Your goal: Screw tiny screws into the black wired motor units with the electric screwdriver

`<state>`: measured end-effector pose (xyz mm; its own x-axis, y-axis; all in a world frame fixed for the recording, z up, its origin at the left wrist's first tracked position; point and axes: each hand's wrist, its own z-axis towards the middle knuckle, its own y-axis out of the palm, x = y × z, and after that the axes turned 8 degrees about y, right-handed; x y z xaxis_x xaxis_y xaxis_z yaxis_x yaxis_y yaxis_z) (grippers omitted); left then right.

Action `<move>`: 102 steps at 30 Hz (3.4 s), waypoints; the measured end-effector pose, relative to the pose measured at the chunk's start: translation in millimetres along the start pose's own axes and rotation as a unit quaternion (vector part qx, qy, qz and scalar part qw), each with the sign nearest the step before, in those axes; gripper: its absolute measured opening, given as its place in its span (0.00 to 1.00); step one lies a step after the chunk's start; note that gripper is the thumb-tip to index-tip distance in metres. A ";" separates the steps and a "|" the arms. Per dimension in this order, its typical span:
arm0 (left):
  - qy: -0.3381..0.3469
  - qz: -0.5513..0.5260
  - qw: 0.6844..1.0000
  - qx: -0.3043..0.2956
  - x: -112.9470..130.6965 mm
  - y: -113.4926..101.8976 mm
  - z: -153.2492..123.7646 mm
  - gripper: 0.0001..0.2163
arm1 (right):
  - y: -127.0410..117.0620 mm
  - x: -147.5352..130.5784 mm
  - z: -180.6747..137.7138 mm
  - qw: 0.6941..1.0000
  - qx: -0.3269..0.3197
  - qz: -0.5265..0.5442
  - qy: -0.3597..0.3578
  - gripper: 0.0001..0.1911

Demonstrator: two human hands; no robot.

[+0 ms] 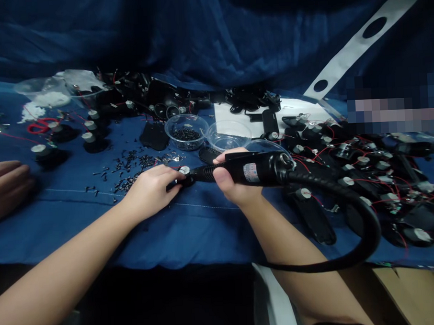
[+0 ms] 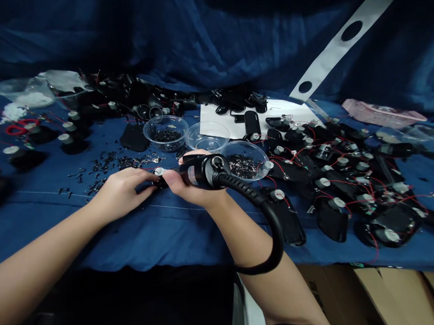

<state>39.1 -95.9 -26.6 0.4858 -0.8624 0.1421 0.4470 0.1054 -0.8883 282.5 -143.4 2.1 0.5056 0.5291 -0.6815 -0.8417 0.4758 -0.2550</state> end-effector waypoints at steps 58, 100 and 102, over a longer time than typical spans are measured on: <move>0.028 -0.082 0.991 -0.098 -23.4 -1.3 -1.9 0.12 | 10.1 12.7 -1.5 0.989 0.119 0.085 -0.026 0.17; -0.023 0.018 0.999 -0.043 -5.1 -10.3 -11.0 0.11 | -86.6 -7.1 -26.1 0.950 0.027 0.220 0.218 0.13; -0.039 0.023 0.999 -0.031 -7.4 -11.6 -11.8 0.11 | -71.8 -5.0 -16.1 0.946 0.052 0.228 0.224 0.12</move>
<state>21.5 -96.6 -22.5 0.5622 -0.8163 0.1322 0.3773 0.1110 -0.9194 337.3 -191.5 12.8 -0.0559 0.3560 -0.9328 -0.9177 0.3497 0.1885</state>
